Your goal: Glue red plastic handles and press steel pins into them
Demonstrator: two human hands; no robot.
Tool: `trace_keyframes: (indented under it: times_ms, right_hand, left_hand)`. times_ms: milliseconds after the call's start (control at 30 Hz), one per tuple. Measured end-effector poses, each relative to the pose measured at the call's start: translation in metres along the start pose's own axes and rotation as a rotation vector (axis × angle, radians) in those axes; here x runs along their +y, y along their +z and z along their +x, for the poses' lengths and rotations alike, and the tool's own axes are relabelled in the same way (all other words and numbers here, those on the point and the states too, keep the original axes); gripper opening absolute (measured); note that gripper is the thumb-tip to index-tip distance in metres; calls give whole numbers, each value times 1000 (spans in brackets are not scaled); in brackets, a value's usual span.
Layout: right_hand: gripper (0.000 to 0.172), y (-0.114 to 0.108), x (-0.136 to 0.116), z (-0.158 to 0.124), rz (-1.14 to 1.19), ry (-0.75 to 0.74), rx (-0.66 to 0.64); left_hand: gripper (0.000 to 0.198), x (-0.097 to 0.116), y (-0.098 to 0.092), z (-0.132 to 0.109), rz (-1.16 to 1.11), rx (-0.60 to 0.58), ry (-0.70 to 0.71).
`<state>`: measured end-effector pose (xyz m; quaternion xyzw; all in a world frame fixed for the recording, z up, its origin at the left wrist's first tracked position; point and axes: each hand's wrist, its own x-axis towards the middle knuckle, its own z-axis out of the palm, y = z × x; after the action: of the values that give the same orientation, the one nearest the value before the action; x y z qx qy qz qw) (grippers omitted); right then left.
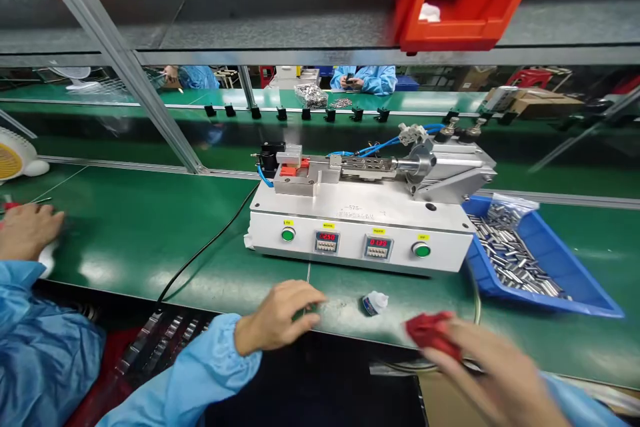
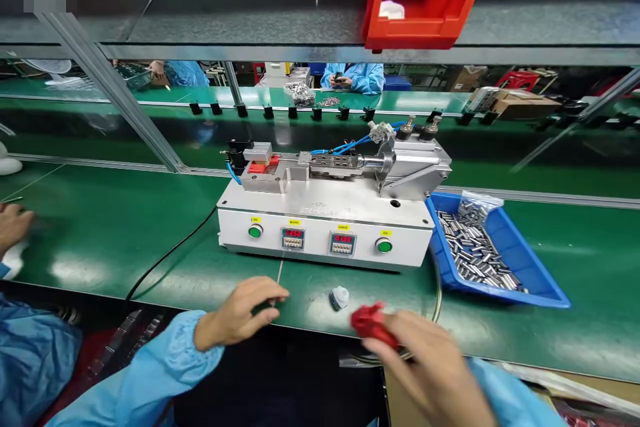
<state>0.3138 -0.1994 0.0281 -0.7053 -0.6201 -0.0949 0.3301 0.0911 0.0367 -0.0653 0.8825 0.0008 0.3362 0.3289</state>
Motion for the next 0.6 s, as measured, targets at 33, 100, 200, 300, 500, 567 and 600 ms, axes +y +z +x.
trace_keyframes:
  times_ms: [33, 100, 200, 300, 500, 567, 600]
  right_hand:
    - [24, 15, -6, 8, 50, -67, -62]
    - [26, 44, -21, 22, 140, -147, -145]
    - [24, 72, -38, 30, 182, -136, -137]
    - [12, 81, -41, 20, 196, -159, -99]
    - [39, 92, -17, -26, 123, 206, 468]
    - [56, 100, -9, -34, 159, 379, 358]
    - [56, 105, -6, -35, 196, 439, 255]
  left_hand:
    - [33, 7, 10, 6, -80, -15, 25]
    - [39, 21, 25, 11, -236, -16, 14]
    - [35, 30, 31, 8, -392, 43, -166]
    - [38, 24, 26, -2, -478, 123, -401]
    - [47, -1, 25, -15, -672, 175, -743]
    - [41, -4, 26, -17, -695, 117, -768]
    - [37, -5, 26, -18, -684, 89, -764]
